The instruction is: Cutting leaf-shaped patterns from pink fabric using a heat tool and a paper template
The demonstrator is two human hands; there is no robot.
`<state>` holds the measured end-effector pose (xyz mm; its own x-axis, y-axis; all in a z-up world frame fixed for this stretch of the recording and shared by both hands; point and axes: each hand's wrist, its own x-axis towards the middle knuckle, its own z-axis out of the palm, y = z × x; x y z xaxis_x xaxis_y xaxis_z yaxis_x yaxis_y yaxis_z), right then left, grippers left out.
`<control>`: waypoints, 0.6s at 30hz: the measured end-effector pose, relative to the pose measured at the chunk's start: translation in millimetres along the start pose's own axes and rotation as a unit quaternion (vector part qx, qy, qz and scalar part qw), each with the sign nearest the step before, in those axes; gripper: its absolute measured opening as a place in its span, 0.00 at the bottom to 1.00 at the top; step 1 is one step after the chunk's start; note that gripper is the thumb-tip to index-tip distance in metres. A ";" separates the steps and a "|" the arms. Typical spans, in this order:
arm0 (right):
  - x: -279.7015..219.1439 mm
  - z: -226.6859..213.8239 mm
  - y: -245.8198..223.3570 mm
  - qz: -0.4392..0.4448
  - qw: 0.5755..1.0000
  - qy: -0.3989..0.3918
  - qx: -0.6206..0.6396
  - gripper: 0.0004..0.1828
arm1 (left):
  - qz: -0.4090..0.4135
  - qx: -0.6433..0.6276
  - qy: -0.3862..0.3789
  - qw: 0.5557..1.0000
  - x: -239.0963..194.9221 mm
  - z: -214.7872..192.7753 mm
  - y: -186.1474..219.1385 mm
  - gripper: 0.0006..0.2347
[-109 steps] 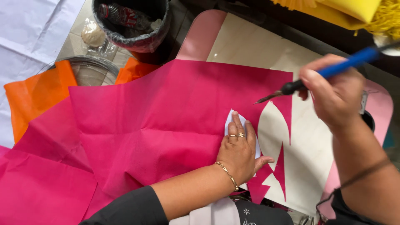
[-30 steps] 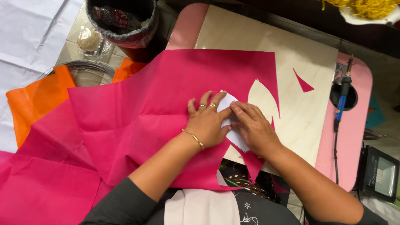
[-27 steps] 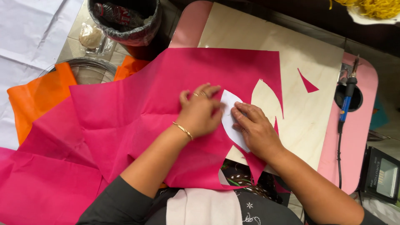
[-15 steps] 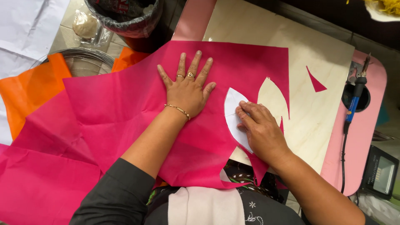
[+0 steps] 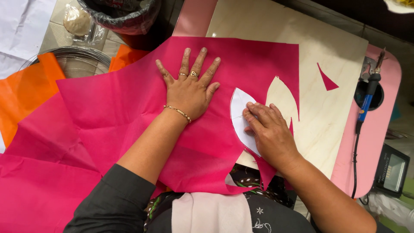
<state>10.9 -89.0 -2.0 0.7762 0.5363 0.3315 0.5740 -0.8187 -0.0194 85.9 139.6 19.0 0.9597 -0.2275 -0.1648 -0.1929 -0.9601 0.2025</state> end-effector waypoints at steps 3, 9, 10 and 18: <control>0.0 -1.1 -1.3 0.000 1.000 0.006 0.003 0.21 | 0.003 0.009 0.013 1.000 -2.8 -0.2 1.3 0.23; -6.7 6.2 -2.5 0.011 1.000 0.000 0.001 0.21 | -0.064 -0.009 0.040 0.997 -40.8 -1.4 40.9 0.25; -4.5 4.9 -5.3 0.012 1.000 0.000 0.002 0.21 | -0.064 -0.008 0.039 0.997 -48.2 9.3 44.4 0.25; -2.0 5.5 -19.5 0.054 0.998 0.036 -0.012 0.26 | -0.009 -0.005 0.067 0.998 -75.4 38.2 45.8 0.26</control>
